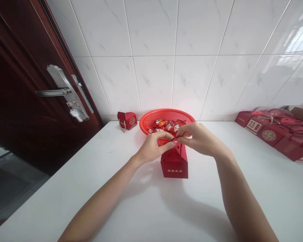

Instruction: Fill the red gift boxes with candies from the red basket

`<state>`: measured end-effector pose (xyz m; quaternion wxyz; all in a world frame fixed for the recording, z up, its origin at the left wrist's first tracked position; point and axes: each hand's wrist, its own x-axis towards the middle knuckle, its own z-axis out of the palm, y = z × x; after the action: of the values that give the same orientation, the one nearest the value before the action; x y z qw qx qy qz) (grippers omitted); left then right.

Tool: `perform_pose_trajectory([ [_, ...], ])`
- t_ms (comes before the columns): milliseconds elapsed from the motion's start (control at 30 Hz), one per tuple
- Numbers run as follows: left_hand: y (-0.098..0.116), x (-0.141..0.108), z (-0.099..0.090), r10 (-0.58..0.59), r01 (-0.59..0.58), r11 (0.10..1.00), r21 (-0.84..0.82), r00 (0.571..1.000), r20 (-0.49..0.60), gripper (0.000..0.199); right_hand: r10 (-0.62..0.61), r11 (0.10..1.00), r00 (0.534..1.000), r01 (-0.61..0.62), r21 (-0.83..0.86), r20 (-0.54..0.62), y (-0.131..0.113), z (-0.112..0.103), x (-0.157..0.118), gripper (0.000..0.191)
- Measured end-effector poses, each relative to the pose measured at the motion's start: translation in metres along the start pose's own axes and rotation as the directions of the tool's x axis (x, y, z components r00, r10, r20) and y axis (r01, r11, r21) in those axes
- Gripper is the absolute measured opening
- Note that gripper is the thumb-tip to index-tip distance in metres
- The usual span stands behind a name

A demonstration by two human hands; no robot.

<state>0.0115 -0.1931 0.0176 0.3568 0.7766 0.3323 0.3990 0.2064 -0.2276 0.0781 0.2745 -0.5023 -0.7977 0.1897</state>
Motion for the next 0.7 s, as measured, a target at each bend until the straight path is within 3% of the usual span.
perform_pose_trajectory([
  [200,-0.007,-0.002,0.000,-0.054,0.058,0.997,-0.044,0.996,0.076,0.047,0.068,0.995,0.989,-0.059,0.075,-0.134,0.008,-0.010,-0.002,0.018],
  [467,-0.008,0.000,0.005,-0.071,0.074,0.996,-0.049,0.996,0.055,0.035,0.231,0.969,0.930,-0.194,0.152,-0.287,0.013,-0.033,-0.012,0.012],
  [600,-0.015,-0.007,0.029,-0.082,0.090,0.994,-0.058,0.987,0.135,0.020,0.353,0.934,0.856,-0.300,0.192,-0.377,0.020,-0.052,-0.022,0.010],
  [700,-0.029,-0.018,0.058,-0.123,0.153,0.985,-0.081,0.947,0.295,0.013,0.436,0.899,0.790,-0.406,0.166,-0.432,0.036,-0.069,-0.034,0.009],
])
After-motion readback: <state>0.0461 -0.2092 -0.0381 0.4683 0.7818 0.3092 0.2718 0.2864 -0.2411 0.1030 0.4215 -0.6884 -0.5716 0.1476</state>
